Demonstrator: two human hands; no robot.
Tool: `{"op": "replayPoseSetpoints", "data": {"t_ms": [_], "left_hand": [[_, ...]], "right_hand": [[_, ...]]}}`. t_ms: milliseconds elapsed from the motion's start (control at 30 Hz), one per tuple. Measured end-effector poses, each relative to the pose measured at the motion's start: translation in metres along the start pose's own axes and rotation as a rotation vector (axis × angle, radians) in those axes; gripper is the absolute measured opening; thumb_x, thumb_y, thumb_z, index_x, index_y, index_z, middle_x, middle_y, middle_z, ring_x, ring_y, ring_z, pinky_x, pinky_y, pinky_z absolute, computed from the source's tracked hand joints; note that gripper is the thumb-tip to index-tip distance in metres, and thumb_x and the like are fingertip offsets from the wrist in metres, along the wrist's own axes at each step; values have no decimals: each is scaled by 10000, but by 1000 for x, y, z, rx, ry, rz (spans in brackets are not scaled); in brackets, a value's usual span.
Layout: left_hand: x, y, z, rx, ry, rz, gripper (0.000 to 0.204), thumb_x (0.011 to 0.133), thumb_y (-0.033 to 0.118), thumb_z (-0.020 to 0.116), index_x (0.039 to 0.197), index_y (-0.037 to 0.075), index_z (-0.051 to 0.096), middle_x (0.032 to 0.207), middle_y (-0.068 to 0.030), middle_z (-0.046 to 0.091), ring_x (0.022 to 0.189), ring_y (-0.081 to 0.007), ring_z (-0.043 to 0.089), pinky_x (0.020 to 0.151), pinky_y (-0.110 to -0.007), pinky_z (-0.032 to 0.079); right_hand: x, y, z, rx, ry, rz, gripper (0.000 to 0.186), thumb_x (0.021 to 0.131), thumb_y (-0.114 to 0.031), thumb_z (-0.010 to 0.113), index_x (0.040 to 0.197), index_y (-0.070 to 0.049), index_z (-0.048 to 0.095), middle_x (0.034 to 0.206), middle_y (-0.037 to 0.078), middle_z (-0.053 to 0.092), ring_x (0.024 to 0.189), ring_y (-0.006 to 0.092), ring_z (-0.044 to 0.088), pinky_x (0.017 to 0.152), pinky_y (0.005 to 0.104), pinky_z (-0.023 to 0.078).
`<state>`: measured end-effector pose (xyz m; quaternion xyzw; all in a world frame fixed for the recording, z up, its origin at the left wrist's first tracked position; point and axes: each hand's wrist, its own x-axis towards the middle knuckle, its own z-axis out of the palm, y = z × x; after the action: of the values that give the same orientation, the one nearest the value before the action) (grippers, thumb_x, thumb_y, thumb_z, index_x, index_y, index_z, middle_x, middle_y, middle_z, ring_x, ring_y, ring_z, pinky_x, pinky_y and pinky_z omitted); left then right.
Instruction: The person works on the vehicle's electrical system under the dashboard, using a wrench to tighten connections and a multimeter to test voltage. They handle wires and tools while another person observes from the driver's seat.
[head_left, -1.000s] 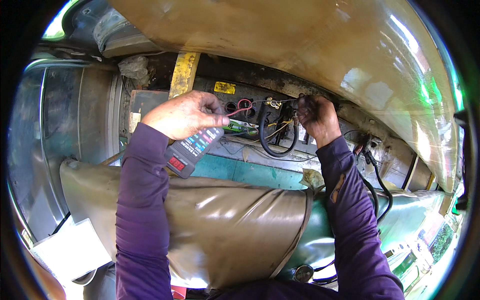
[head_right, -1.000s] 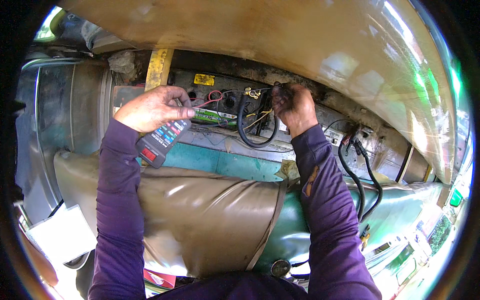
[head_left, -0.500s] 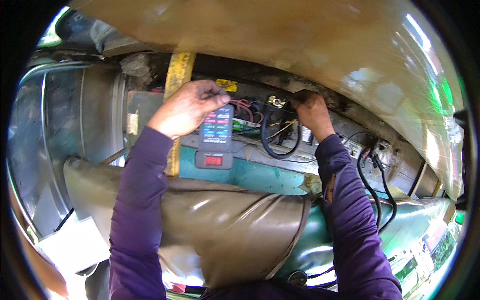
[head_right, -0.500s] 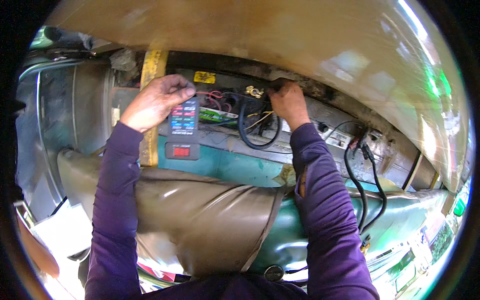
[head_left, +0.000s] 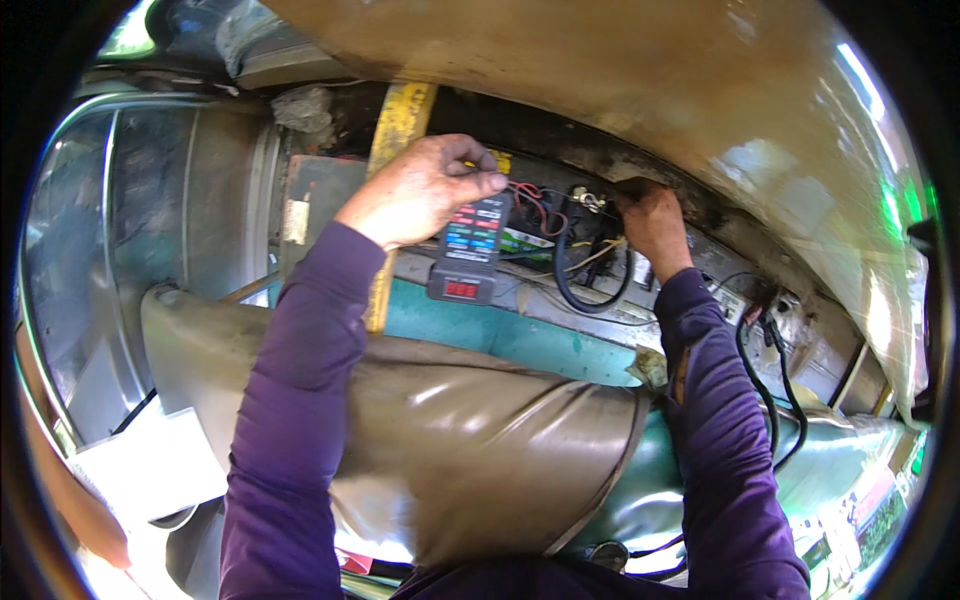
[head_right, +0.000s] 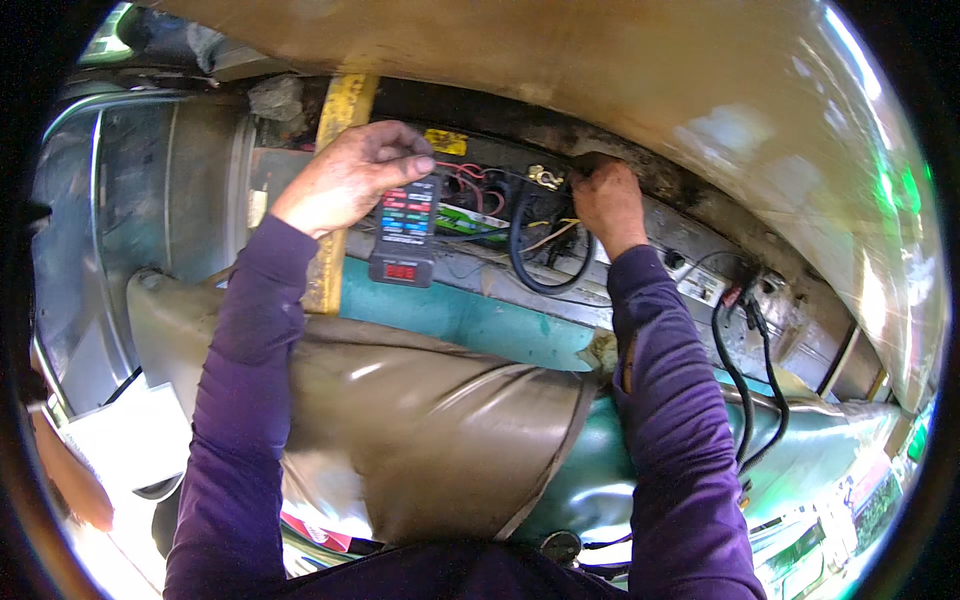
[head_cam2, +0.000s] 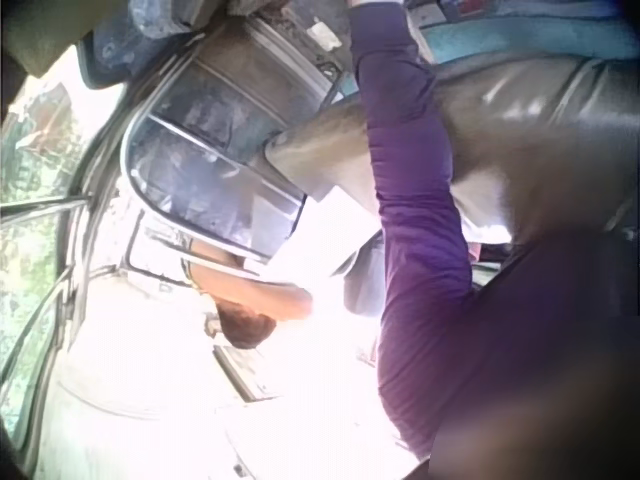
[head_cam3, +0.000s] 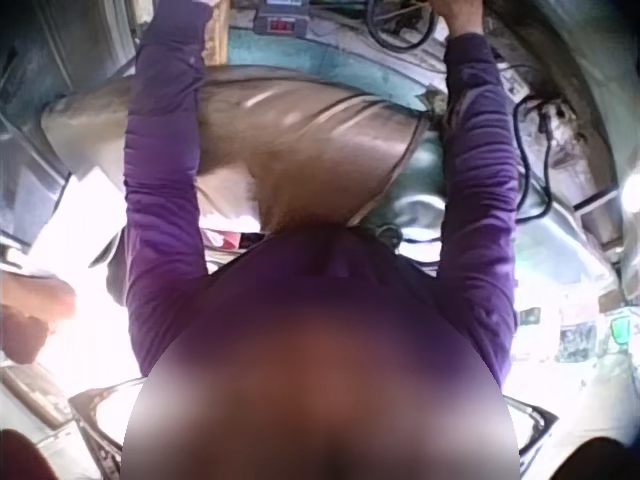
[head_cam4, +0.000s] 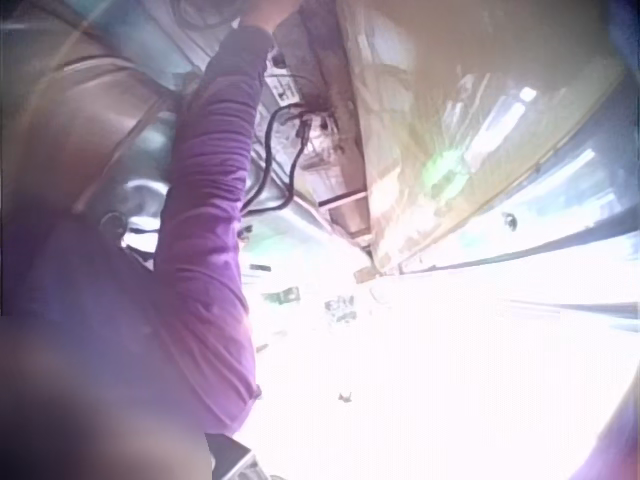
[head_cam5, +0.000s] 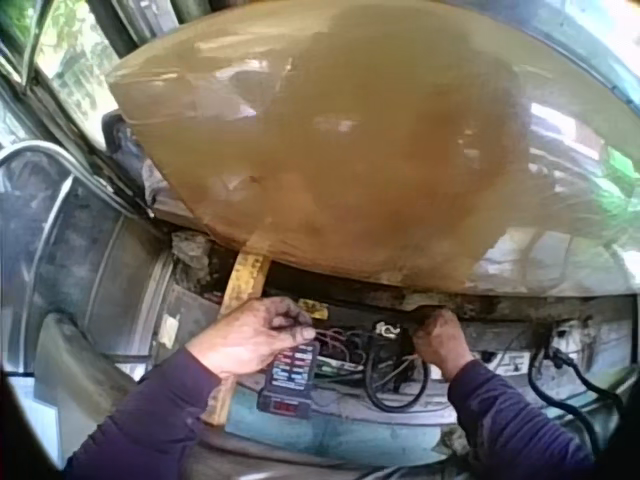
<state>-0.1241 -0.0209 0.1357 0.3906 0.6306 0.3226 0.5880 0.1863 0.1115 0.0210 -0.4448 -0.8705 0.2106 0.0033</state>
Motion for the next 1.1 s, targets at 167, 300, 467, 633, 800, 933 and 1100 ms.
{"op": "replayPoseSetpoints", "data": {"t_ms": [167, 300, 467, 633, 800, 933, 1100], "left_hand": [[-2, 1, 2, 60, -10, -12, 264, 957, 215, 742, 1077, -13, 683, 804, -54, 695, 734, -88, 603, 669, -266, 485], [-2, 3, 1, 38, -22, -43, 278, 949, 224, 749, 1082, -13, 689, 814, -55, 697, 751, -94, 602, 686, -270, 487], [-3, 6, 1, 122, 0, -12, 268, 944, 228, 752, 1061, -6, 694, 793, -56, 691, 725, -98, 593, 670, -274, 477], [-2, 7, -3, 153, -67, -67, 346, 984, 286, 717, 1146, -10, 640, 949, -67, 729, 885, -94, 635, 807, -261, 503], [-2, 8, -3, 231, -35, -55, 314, 981, 285, 721, 1126, 13, 656, 910, -62, 728, 849, -91, 632, 769, -266, 500], [-2, 7, -2, 171, -38, -66, 307, 980, 278, 723, 1117, 13, 654, 903, -59, 728, 846, -86, 630, 763, -264, 498], [0, 3, -1, 106, -4, -27, 369, 908, 290, 801, 1065, -21, 680, 817, -78, 716, 726, -107, 628, 657, -275, 504]], "right_hand": [[0, 1, 0, 24, -9, -25, 264, 925, -265, 639, 1017, -46, 755, 1004, 200, 729, 970, 417, 670, 880, 479, 535], [0, 3, 5, 91, 26, -18, 262, 927, -260, 638, 1032, -50, 753, 990, 211, 725, 967, 424, 670, 877, 477, 541], [0, 6, 15, -62, -66, -4, 259, 926, -267, 648, 1020, -49, 751, 995, 231, 715, 981, 433, 666, 883, 486, 541], [0, 6, 18, -56, -95, 28, 282, 923, -286, 659, 1014, -34, 746, 1002, 239, 708, 998, 433, 660, 895, 491, 536], [-1, 4, 17, -48, -30, 66, 265, 938, -230, 644, 1032, -11, 760, 994, 225, 728, 946, 419, 681, 870, 459, 541], [-1, 9, 21, -36, -56, 67, 257, 927, -215, 651, 1036, -8, 759, 981, 228, 728, 935, 420, 681, 863, 462, 542], [1, 14, 26, -136, -61, -35, 302, 916, -281, 676, 986, 8, 724, 989, 264, 701, 990, 447, 660, 885, 498, 535]]}}
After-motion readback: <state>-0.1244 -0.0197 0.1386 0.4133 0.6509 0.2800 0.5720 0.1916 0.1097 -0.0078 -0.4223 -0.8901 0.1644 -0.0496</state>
